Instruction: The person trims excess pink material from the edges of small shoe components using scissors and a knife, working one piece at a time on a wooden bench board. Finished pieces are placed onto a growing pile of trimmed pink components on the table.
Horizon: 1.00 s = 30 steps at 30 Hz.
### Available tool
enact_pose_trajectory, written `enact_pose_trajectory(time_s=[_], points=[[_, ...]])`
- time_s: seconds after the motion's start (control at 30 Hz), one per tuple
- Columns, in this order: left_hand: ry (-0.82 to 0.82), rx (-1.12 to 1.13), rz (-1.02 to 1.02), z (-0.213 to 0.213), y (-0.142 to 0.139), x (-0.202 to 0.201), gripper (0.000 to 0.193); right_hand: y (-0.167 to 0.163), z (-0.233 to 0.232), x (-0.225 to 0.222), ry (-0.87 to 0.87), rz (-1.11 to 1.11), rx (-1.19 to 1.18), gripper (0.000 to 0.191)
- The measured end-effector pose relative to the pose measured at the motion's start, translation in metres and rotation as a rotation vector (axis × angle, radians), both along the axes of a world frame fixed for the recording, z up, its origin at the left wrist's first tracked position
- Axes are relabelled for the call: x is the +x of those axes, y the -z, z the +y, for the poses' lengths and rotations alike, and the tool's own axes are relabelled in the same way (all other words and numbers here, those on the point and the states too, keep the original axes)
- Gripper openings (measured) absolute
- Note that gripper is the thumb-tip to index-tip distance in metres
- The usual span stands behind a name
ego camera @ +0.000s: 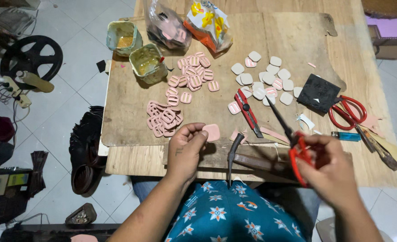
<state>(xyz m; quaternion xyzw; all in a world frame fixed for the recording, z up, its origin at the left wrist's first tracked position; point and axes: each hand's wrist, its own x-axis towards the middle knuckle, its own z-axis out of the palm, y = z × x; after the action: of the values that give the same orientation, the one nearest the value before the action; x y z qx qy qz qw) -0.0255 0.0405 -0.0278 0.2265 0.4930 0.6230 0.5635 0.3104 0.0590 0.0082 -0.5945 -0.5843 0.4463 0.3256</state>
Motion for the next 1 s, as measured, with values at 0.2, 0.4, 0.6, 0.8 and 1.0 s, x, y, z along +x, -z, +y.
enact_pose_trajectory(time_s=[0.2,0.4,0.6,0.8,1.0], points=[[0.021,0.031,-0.018,0.004,-0.013,0.004,0.021,0.021,-0.033,-0.026,-0.330,0.089,-0.319,0.049],[0.086,0.070,0.034,0.001,-0.023,0.007,0.019,0.007,-0.027,-0.044,-0.596,0.171,-0.428,0.041],[0.143,0.046,-0.220,-0.001,-0.019,0.005,0.019,0.012,-0.024,-0.050,-0.534,0.293,-0.612,0.055],[0.207,0.084,-0.202,-0.003,-0.018,-0.003,0.019,0.017,-0.021,-0.045,-0.592,0.357,-0.598,0.056],[0.219,0.080,-0.111,-0.004,-0.024,-0.003,0.020,0.022,-0.024,-0.052,-0.505,0.193,-0.618,0.037]])
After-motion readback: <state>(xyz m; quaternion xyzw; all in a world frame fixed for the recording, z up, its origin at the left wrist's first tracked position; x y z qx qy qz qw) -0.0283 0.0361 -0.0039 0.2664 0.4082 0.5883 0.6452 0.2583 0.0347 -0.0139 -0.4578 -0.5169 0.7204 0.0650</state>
